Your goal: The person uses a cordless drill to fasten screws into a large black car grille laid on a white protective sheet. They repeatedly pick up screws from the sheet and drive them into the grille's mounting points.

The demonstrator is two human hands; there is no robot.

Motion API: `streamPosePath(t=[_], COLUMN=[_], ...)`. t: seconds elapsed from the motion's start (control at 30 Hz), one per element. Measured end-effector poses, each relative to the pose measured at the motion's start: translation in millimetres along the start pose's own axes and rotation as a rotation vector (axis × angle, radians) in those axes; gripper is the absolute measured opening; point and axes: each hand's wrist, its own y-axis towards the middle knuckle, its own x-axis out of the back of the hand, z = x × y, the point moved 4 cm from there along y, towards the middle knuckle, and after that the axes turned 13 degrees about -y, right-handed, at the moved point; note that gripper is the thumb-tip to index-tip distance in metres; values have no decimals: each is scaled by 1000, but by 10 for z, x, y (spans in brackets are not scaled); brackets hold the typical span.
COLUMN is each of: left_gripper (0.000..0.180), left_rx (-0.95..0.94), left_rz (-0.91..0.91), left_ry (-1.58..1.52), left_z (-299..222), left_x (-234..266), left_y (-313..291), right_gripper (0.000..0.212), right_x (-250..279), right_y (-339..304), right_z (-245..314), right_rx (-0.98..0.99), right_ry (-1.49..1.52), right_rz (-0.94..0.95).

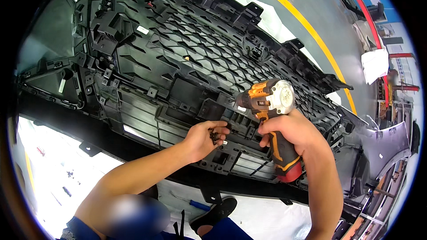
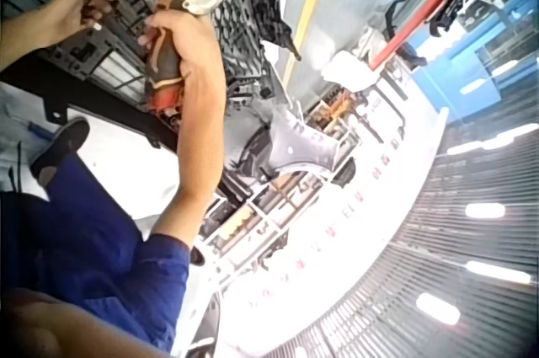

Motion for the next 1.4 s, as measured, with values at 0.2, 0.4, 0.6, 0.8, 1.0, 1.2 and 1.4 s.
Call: streamPosePath(t=[0.2, 0.4, 0.6, 0.8, 1.0, 1.2, 1.4], left_gripper=[28, 29, 29, 28, 26, 20, 15], left_rx=[38, 31, 164, 199, 317, 256, 102], left_rz=[-35, -110, -108, -130, -110, -104, -26], left_ry=[-17, 50, 86, 140, 163, 331, 578], left_z=[-12, -23, 66, 125, 193, 300, 65], left_x=[134, 248, 362, 409, 379, 485, 154], left_y=[-90, -182, -260, -391, -534, -566, -832], right_gripper=[41, 40, 43, 40, 36, 37, 49], right_x=[3, -30, -33, -30, -140, -71, 58], right_y=[23, 29, 14, 11, -20, -44, -35], right_z=[-8, 25, -4, -43, -31, 1, -288], right_rx=[7, -9, -9, 41, 137, 150, 353], right_ry=[2, -18, -3, -18, -145, -156, -315], right_rz=[16, 24, -13, -11, 40, 58, 116])
